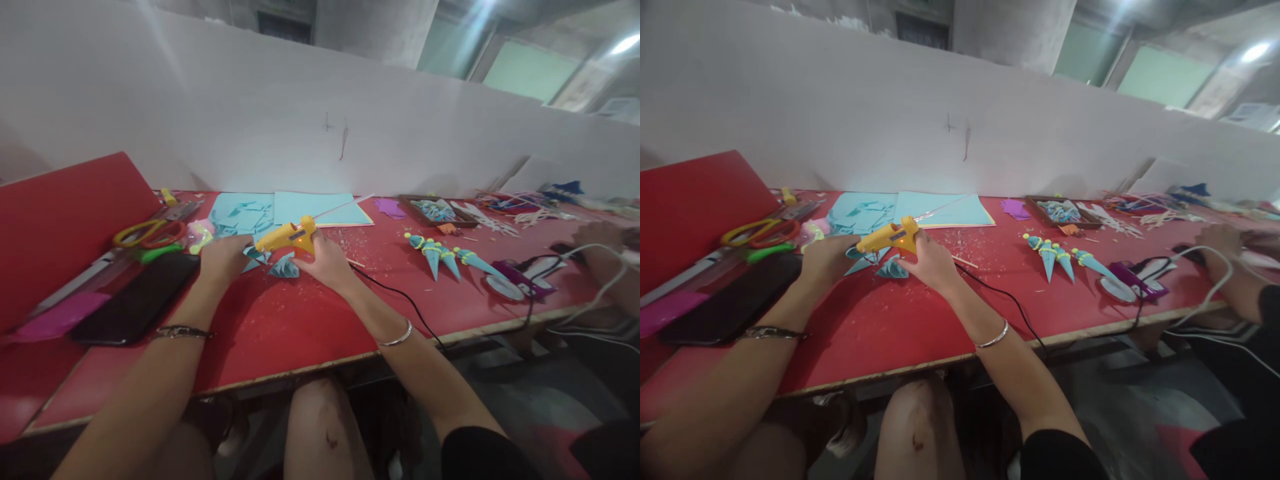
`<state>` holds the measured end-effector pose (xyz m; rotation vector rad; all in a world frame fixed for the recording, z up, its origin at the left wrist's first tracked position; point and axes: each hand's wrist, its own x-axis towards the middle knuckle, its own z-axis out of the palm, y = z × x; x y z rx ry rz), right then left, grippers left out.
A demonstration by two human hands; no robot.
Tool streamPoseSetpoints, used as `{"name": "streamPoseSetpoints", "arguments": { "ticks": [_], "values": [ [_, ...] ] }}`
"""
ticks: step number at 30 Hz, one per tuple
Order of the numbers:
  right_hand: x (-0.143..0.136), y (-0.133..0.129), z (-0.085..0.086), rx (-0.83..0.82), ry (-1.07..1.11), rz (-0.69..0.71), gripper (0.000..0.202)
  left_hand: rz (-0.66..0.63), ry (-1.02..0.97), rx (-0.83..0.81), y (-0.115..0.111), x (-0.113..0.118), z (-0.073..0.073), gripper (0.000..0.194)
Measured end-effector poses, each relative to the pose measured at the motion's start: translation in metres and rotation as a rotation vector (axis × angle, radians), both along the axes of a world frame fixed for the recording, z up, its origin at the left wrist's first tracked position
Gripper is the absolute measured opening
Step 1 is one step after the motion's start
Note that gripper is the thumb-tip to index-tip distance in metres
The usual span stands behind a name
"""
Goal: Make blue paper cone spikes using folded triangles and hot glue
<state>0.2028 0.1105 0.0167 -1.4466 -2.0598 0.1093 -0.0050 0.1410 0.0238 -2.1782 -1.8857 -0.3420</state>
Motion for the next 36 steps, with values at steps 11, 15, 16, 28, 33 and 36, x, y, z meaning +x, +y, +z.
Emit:
{"name": "streamPoseSetpoints", "arguments": {
  "ticks": [11,15,16,28,33,36],
  "values": [
    [-0.003,0.003,-0.005,-0.004,-0.043,-0.033,0.056,0.118,0.033,-0.017,-0.004,0.011,0.001,0.032],
    [-0.003,0.003,-0.005,-0.005,-0.056,-0.008,0.055,0.158,0.044,-0.011,-0.005,0.011,0.002,0.033],
    [-0.003,0.003,-0.005,-0.008,-0.056,-0.004,0.056,0.165,0.044,-0.012,-0.005,0.011,0.002,0.033],
    [-0.002,0.003,-0.004,-0.004,-0.052,0.005,0.046,0.151,0.021,-0.036,-0.003,0.008,0.002,0.030],
    [0.001,0.004,-0.002,-0.019,-0.076,0.006,0.042,0.147,0.025,-0.031,-0.004,0.008,0.003,0.030],
    [0.002,0.004,0.000,-0.024,-0.084,0.001,0.041,0.139,0.021,-0.031,-0.005,0.007,0.003,0.032]
  ]
}}
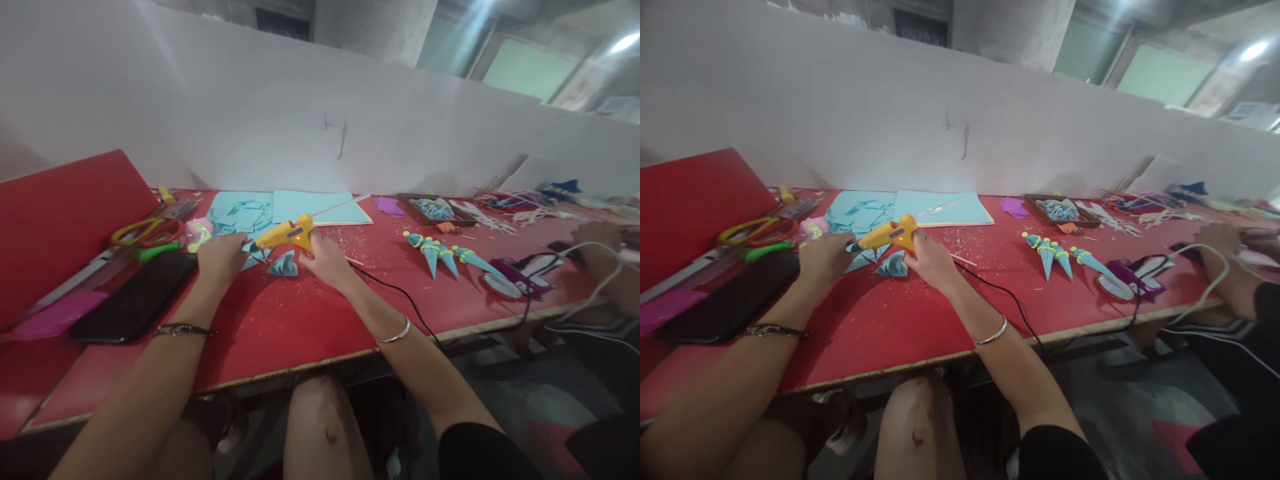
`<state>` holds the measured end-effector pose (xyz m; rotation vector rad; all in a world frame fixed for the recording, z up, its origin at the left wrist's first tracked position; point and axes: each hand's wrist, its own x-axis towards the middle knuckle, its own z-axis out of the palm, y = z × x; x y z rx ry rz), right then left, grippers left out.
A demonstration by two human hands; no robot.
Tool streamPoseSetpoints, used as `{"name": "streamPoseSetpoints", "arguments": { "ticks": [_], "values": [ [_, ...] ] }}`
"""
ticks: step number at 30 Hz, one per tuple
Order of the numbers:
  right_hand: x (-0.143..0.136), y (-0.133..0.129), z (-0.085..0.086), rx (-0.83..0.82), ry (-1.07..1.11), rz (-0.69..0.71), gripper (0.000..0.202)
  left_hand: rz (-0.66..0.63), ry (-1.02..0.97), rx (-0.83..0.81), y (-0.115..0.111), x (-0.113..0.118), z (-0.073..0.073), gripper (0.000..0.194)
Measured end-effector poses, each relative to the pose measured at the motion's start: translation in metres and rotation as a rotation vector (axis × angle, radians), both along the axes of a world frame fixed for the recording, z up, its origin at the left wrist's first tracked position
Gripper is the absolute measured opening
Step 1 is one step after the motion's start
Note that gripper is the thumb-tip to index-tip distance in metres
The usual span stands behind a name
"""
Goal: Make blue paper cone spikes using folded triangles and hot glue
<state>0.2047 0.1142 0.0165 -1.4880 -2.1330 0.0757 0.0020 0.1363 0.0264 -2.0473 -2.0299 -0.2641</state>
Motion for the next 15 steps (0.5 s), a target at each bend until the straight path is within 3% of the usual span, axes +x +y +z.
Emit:
{"name": "streamPoseSetpoints", "arguments": {
  "ticks": [15],
  "values": [
    [0.0048,-0.0027,0.0086,-0.022,-0.070,-0.083,0.043,0.004,0.033,-0.027,0.0004,0.0003,0.0013,0.033]
  ]
}}
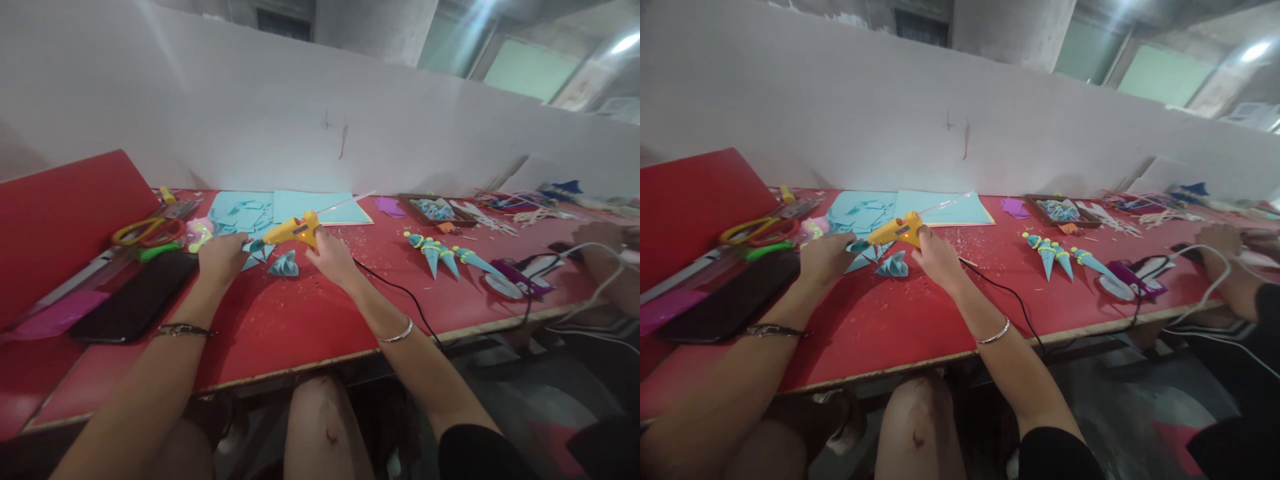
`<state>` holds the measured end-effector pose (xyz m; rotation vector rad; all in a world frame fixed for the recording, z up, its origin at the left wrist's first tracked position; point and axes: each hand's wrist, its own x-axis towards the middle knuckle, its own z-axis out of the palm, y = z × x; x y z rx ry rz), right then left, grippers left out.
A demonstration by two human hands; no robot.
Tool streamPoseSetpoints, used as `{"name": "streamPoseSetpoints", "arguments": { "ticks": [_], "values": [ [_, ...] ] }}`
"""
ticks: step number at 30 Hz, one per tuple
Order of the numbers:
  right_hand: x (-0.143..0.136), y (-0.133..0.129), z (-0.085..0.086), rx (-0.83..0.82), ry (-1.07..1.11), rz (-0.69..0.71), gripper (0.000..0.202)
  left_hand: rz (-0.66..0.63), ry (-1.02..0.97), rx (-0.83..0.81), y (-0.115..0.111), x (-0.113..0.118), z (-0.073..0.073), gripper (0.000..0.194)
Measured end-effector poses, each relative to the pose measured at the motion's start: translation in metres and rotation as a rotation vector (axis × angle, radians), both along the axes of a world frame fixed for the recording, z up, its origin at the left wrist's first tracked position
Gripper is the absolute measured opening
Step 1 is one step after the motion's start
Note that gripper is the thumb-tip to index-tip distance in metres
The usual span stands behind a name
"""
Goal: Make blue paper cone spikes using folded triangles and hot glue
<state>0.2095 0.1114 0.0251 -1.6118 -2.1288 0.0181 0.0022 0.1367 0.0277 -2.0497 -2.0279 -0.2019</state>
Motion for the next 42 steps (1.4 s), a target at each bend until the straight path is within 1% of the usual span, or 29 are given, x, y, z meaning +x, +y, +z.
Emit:
{"name": "streamPoseSetpoints", "arguments": {
  "ticks": [7,13,21,26,29,31,33,35,37,39,42],
  "values": [
    [0.001,0.000,0.002,0.018,-0.025,-0.035,0.037,0.004,-0.007,-0.003,0.000,0.000,0.001,0.034],
    [0.002,0.000,0.002,0.046,-0.052,-0.035,0.037,0.008,-0.023,-0.009,0.000,0.000,0.002,0.035],
    [0.002,0.002,0.000,0.059,-0.093,-0.046,0.036,0.006,-0.035,-0.014,0.003,0.000,-0.001,0.037],
    [0.002,0.002,-0.001,0.074,-0.089,-0.059,0.037,-0.001,-0.022,0.004,0.003,-0.001,-0.002,0.034],
    [0.002,0.003,-0.002,0.096,-0.063,-0.051,0.037,-0.013,-0.050,0.006,0.004,-0.003,-0.003,0.030],
    [0.002,0.003,-0.002,0.113,-0.030,-0.054,0.037,-0.060,-0.100,0.023,0.007,-0.005,-0.006,0.026],
    [0.003,0.003,-0.002,0.126,0.012,-0.067,0.040,-0.156,-0.176,0.044,0.011,-0.007,-0.010,0.022],
    [0.004,0.003,-0.001,0.138,0.058,-0.079,0.045,-0.270,-0.260,0.048,0.017,-0.009,-0.015,0.022],
    [0.006,0.003,0.000,0.149,0.092,-0.088,0.048,-0.349,-0.325,0.036,0.022,-0.010,-0.019,0.024],
    [0.006,0.003,0.001,0.161,0.108,-0.101,0.049,-0.384,-0.353,0.023,0.026,-0.012,-0.022,0.024],
    [0.006,0.003,0.001,0.164,0.119,-0.107,0.048,-0.393,-0.327,0.018,0.027,-0.013,-0.022,0.020]
  ]
}}
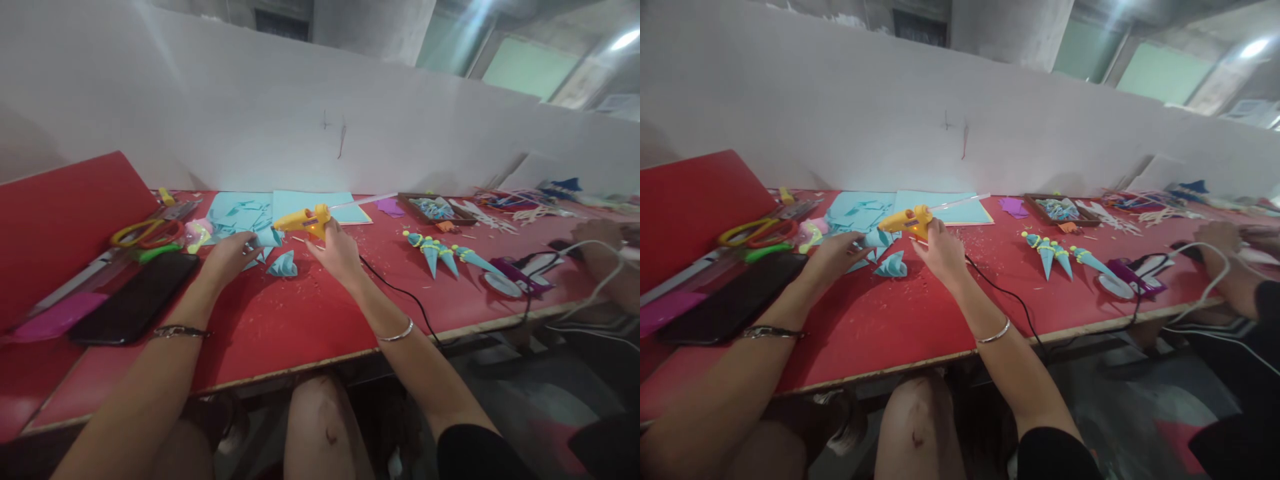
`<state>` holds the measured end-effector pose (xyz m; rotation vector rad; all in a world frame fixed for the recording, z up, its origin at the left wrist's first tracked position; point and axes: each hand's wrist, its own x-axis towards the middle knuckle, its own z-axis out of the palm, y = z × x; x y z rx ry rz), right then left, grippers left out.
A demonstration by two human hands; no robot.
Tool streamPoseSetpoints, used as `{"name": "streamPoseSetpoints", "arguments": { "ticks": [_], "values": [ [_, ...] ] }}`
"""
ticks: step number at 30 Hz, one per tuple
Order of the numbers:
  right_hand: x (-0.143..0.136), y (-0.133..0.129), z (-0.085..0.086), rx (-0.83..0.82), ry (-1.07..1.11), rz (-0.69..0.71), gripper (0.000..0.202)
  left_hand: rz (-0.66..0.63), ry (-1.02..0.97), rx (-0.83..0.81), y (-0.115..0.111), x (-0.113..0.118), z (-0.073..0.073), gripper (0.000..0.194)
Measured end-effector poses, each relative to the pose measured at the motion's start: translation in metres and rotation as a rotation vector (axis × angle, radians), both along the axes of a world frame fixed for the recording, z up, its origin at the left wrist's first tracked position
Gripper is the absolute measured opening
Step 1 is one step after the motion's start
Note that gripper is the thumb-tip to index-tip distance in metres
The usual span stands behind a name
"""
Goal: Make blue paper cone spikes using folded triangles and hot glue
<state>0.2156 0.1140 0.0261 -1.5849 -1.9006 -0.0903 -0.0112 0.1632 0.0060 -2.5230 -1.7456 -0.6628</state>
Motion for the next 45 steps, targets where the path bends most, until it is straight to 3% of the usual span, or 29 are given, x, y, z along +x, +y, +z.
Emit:
{"name": "streamPoseSetpoints", "arguments": {
  "ticks": [10,26,45],
  "values": [
    [-0.002,-0.001,-0.003,0.008,0.081,0.094,0.049,0.100,0.222,-0.018,-0.013,0.008,0.011,0.030],
    [-0.001,0.001,-0.002,-0.056,0.004,0.135,0.049,0.156,0.146,0.066,-0.017,0.007,0.013,0.034],
    [0.004,0.001,0.000,-0.070,-0.135,0.070,0.041,0.190,0.137,0.087,-0.015,-0.001,0.012,0.032]
  ]
}}
